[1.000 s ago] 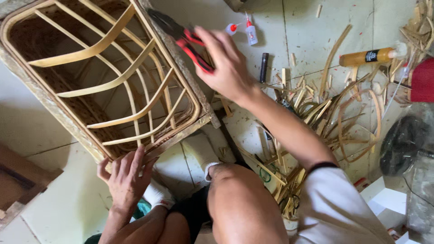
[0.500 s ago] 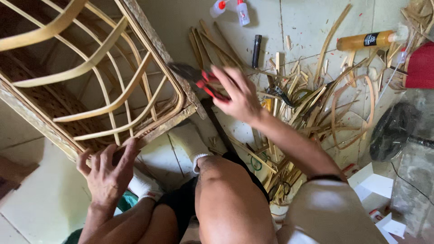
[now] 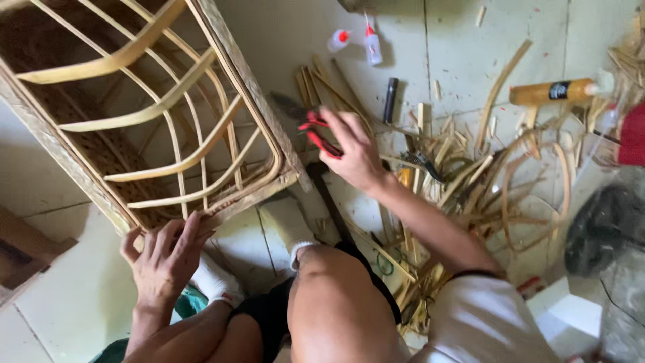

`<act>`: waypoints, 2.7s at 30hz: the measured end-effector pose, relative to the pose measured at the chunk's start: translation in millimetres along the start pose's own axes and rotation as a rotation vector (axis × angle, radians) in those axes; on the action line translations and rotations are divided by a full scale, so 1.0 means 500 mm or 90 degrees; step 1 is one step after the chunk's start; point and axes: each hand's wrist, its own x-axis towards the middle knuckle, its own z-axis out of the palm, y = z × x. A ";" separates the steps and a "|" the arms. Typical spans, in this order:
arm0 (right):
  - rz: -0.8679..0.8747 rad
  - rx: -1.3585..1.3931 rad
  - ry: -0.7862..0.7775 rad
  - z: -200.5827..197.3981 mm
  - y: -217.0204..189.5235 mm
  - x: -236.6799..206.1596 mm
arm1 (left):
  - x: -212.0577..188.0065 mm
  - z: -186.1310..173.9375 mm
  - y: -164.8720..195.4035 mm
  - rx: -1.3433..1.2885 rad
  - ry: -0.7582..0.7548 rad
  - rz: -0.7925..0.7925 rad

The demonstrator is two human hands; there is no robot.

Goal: The person weaves a bamboo basket by inserting thin strips into a wooden frame, using pliers to pull strips through, applying glue to joints, and trimming excess with a knife. The person works on the basket frame while sitting on the floor.

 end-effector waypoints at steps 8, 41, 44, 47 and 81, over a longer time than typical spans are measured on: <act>0.157 0.192 0.030 0.017 0.036 -0.104 | -0.050 0.031 -0.089 0.056 -0.030 -0.053; 0.169 0.090 -0.045 0.063 0.016 0.053 | 0.146 -0.048 -0.225 -0.672 0.083 -0.662; 0.071 -0.005 -0.020 0.074 0.034 -0.157 | 0.208 -0.054 -0.269 -0.691 0.027 -0.796; 0.168 -0.034 -0.109 0.100 0.055 -0.327 | 0.251 -0.053 -0.297 -0.724 0.027 -0.803; 0.241 0.176 0.224 -0.032 0.145 -0.121 | -0.042 0.004 -0.052 -0.614 0.065 -0.489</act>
